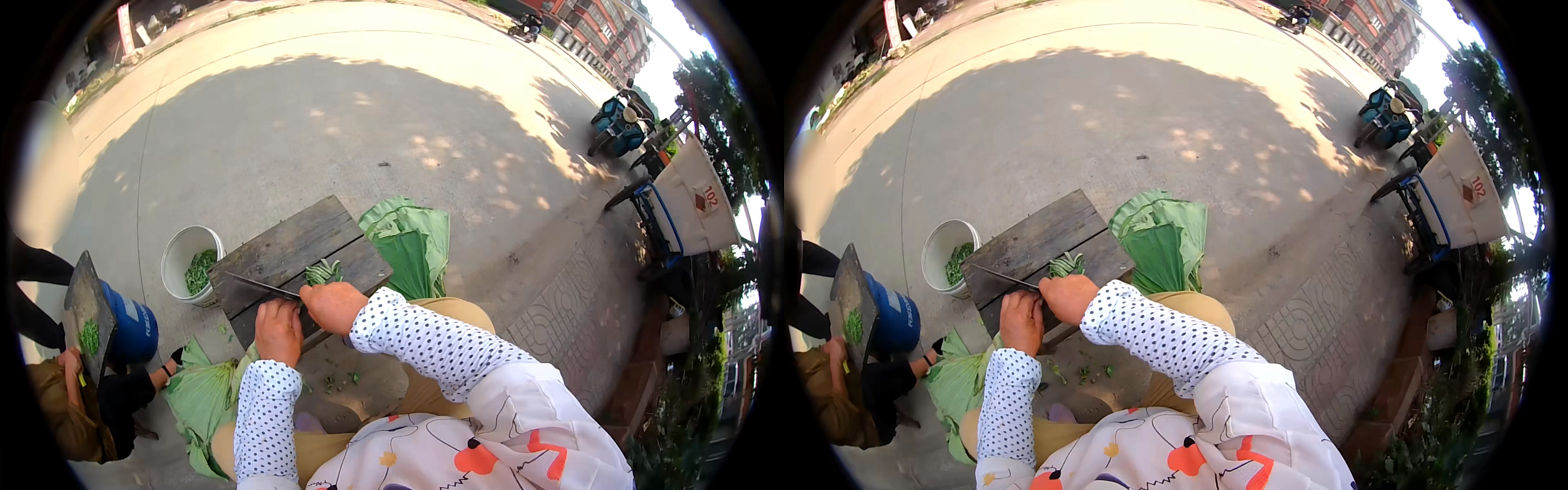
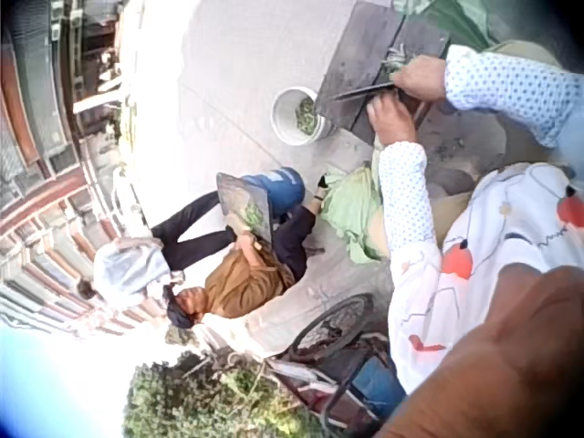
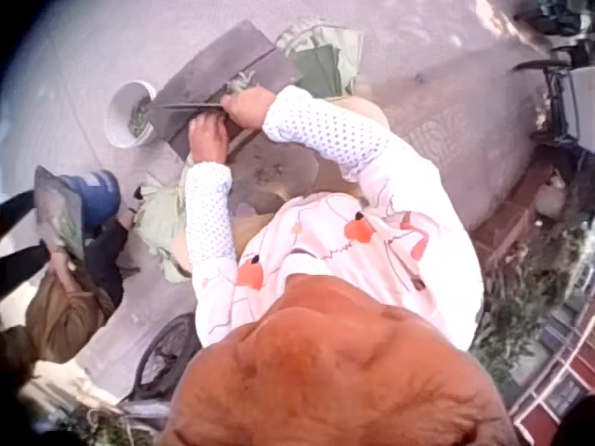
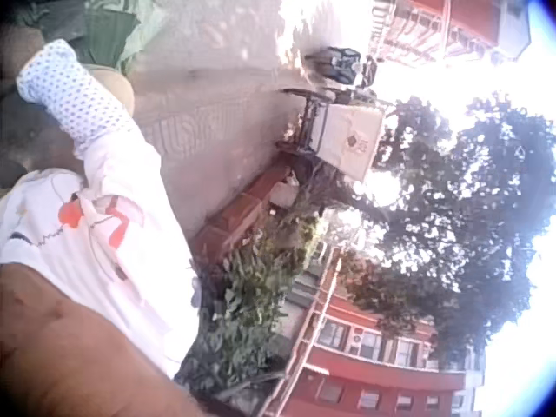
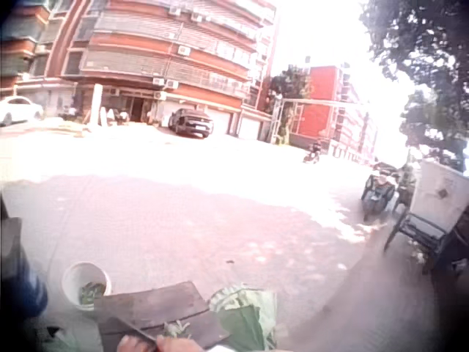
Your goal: The person rolls up several green leaves and chops them into thin strips using a large knife on a wooden board.
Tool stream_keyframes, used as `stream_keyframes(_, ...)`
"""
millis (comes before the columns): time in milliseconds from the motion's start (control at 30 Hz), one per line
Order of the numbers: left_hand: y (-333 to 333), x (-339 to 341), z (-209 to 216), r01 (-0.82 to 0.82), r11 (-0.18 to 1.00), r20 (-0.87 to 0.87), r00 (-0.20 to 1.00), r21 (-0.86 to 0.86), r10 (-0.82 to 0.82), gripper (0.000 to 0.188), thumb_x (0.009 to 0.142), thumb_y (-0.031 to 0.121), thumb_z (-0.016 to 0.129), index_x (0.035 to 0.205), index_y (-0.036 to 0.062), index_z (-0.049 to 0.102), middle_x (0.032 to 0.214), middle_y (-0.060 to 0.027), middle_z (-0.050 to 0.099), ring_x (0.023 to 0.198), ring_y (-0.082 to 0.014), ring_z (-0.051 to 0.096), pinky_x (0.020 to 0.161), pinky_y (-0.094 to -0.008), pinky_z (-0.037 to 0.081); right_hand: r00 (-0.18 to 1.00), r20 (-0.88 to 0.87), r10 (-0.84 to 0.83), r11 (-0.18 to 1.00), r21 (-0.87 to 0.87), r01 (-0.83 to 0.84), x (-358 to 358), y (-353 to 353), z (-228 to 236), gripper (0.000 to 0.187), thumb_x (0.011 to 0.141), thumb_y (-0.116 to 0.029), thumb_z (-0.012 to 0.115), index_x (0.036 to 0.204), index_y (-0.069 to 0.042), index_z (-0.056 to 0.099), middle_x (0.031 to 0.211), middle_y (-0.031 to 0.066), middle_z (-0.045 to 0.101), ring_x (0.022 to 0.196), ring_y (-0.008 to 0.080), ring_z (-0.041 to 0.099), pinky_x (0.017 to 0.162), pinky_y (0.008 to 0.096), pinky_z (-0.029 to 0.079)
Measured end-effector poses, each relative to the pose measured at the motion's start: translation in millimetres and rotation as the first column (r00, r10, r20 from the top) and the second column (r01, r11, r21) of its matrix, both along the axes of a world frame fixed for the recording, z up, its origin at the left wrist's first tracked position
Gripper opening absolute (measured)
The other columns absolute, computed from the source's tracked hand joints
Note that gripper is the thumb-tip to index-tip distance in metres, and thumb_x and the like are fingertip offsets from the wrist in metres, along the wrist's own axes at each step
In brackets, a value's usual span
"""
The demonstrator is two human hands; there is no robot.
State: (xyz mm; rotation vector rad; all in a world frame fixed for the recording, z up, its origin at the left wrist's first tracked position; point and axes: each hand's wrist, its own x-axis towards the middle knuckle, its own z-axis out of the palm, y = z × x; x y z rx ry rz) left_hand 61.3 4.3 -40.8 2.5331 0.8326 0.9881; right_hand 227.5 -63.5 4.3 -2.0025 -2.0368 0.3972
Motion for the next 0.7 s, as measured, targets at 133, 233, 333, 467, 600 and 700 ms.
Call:
stream_keyframes(133,-3,4,4,0.021,1.0,-0.038,0.999,0.011,-0.021,0.017,0.081,0.0,0.071,0.098,0.0021,0.071,0.105,-0.0148,0.063,0.1,-0.0365,0.059,0.087,-0.0463,0.049,0.987,-0.109,-0.122,0.993,-0.017,0.121,6,2,-3,0.016,0.092,-0.015,0.062,0.1,-0.002,0.06,0.089,0.0206,0.071,0.082,0.0412,0.072,0.07,0.0525,0.056)
stream_keyframes(233,1,2,-3,0.022,1.0,-0.021,1.0,0.001,-0.022,0.016,0.082,0.001,0.072,0.097,0.0028,0.07,0.102,-0.0144,0.065,0.096,-0.0369,0.06,0.086,-0.0468,0.049,0.995,-0.073,-0.066,0.998,-0.008,0.065,9,-12,10,0.016,0.093,-0.015,0.061,0.101,-0.002,0.061,0.091,0.0206,0.071,0.083,0.0415,0.072,0.071,0.052,0.056)
stream_keyframes(333,0,-1,-3,0.02,1.0,0.003,1.0,-0.007,-0.02,0.015,0.082,0.001,0.072,0.097,0.0037,0.07,0.1,-0.0137,0.065,0.094,-0.037,0.06,0.084,-0.0467,0.05,0.999,-0.034,0.004,0.995,-0.1,-0.008,14,-34,35,0.016,0.093,-0.014,0.06,0.102,-0.001,0.061,0.094,0.0203,0.071,0.085,0.042,0.071,0.072,0.0514,0.056)
stream_keyframes(467,-2,-5,-3,0.024,1.0,0.015,1.0,-0.009,-0.024,0.015,0.082,0.002,0.073,0.096,0.0051,0.071,0.097,-0.0129,0.066,0.092,-0.0366,0.061,0.082,-0.0466,0.051,1.0,0.0,-0.008,0.995,-0.102,0.008,9,-46,43,0.018,0.088,-0.01,0.062,0.102,0.0,0.063,0.091,0.0206,0.073,0.085,0.0398,0.073,0.072,0.0503,0.058)
stream_keyframes(600,0,-10,-7,-0.024,1.0,-0.031,0.999,-0.02,0.023,0.015,0.081,0.003,0.073,0.095,0.0059,0.071,0.098,-0.0122,0.066,0.092,-0.0361,0.061,0.082,-0.0464,0.051,0.997,0.065,0.052,0.998,-0.026,-0.05,-6,-27,27,0.015,0.088,-0.011,0.062,0.099,-0.001,0.061,0.088,0.0206,0.072,0.081,0.0387,0.074,0.068,0.0487,0.058)
stream_keyframes(700,-1,-5,-5,-0.004,1.0,0.003,1.0,-0.004,0.004,0.014,0.08,0.005,0.074,0.094,0.0071,0.071,0.098,-0.0114,0.066,0.092,-0.0355,0.061,0.082,-0.0461,0.051,1.0,0.009,0.005,1.0,0.019,-0.005,-7,-10,-2,0.015,0.091,-0.012,0.06,0.1,-0.001,0.059,0.087,0.0209,0.071,0.079,0.0398,0.072,0.066,0.0503,0.058)
